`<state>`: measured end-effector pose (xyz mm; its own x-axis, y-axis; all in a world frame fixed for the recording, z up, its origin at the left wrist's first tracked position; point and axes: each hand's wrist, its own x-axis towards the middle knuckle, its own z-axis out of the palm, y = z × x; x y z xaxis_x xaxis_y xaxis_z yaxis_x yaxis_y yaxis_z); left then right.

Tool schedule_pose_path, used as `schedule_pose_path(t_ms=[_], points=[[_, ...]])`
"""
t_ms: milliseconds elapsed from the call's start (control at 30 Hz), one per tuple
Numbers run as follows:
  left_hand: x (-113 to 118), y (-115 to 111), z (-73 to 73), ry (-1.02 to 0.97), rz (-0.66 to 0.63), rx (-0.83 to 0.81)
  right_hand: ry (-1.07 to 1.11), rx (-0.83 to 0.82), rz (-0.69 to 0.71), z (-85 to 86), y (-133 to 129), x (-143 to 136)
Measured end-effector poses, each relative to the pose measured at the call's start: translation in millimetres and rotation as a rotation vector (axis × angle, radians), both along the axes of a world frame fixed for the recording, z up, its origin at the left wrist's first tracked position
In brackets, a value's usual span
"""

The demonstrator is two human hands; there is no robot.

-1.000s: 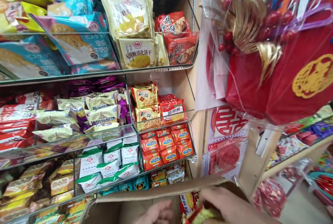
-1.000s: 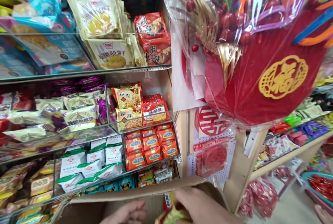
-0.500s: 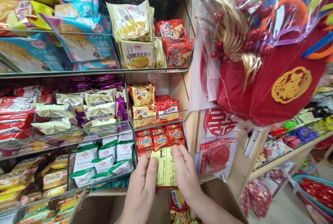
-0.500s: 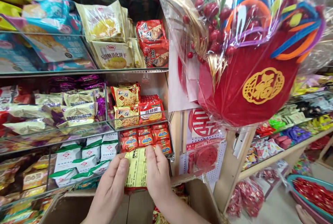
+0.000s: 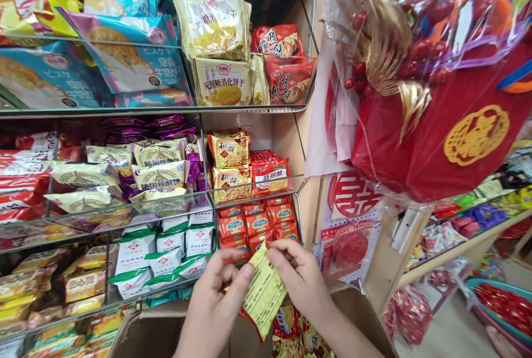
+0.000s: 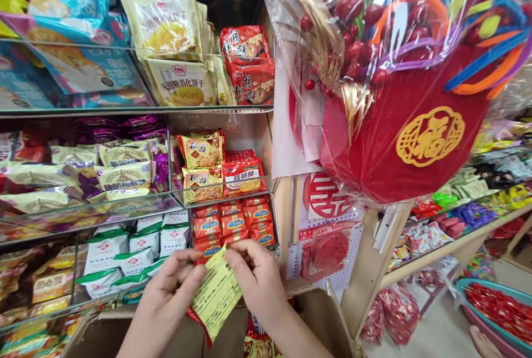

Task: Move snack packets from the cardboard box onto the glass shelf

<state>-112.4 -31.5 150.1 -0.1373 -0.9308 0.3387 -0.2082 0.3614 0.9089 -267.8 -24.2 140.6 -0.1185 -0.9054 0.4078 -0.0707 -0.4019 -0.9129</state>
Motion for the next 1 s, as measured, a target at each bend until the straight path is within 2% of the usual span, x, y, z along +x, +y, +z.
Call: schedule_pose_path(t_ms=[100, 200, 367, 433, 533, 667, 833, 1000], points=[[-9.5, 5.4, -11.9, 0.368, 0.053, 0.155, 0.003, -0.039, -0.173, -5.0, 1.8, 4.3], [-14.8, 7.2, -17.9, 0.497, 0.07, 0.224, 0.039, -0.041, -0.243, -10.2, 2.8, 6.5], [-18.4, 7.2, -13.1, 0.651, 0.119, 0.343, 0.084, -0.083, -0.319, -16.4, 4.3, 13.3], [-18.7, 6.8, -11.3, 0.621, 0.163, 0.289, 0.093, -0.129, -0.33, -17.8, 6.7, 17.6], [-16.3, 4.7, -11.8, 0.434, 0.205, 0.117, 0.085, -0.172, -0.335, -18.9, 11.6, 22.1], [-8.8, 0.9, -14.9, 0.272, 0.26, -0.046, 0.036, -0.157, -0.313, -19.2, 15.6, 20.9], [-4.8, -0.3, -14.5, 0.195, 0.276, -0.12, -0.025, -0.126, -0.302, -17.8, 15.5, 17.2], [-8.9, 0.3, -6.1, 0.156, 0.225, -0.103, -0.119, -0.066, -0.315, -10.2, 16.6, 17.9]])
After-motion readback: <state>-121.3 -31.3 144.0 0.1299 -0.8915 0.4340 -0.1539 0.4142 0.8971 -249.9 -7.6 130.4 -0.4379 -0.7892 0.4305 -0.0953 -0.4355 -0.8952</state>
